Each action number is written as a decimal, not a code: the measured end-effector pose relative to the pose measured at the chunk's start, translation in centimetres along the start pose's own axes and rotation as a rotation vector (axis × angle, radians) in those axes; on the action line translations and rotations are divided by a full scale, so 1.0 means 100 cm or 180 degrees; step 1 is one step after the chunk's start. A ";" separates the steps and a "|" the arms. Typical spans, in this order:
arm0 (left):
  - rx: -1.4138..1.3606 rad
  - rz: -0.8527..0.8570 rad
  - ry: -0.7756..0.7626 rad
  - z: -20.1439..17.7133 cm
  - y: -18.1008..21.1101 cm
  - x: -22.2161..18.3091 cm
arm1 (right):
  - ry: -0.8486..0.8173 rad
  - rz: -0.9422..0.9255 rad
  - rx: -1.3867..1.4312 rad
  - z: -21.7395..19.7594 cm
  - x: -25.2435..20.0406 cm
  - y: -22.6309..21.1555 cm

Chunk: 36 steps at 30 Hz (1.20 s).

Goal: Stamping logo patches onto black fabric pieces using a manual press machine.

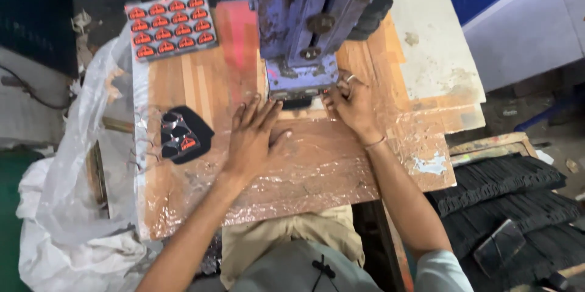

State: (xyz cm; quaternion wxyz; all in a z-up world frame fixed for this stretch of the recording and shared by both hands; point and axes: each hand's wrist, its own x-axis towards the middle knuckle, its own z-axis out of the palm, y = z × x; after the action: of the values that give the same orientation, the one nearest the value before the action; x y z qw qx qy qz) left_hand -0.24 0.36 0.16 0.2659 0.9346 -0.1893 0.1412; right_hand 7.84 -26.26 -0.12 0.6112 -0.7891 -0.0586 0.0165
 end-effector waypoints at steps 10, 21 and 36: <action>0.0174 -0.0559 0.0256 -0.129 -0.086 -0.024 | 0.0221 -0.0060 -0.0969 -0.024 -0.110 -0.052; -0.0018 -0.0931 0.0089 -0.062 -0.008 -0.020 | -0.0863 -0.1072 -0.1524 0.103 -0.085 -0.087; -0.1163 -0.0675 -0.0609 -0.071 -0.025 -0.023 | -0.1975 -0.1444 -0.1225 -0.019 -0.175 -0.075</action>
State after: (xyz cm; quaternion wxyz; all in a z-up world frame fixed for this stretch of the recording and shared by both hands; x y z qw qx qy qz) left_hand -2.33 6.86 4.03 0.4249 0.8948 -0.1369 -0.0134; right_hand -9.87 -28.17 6.83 0.3944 -0.8135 -0.4137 0.1070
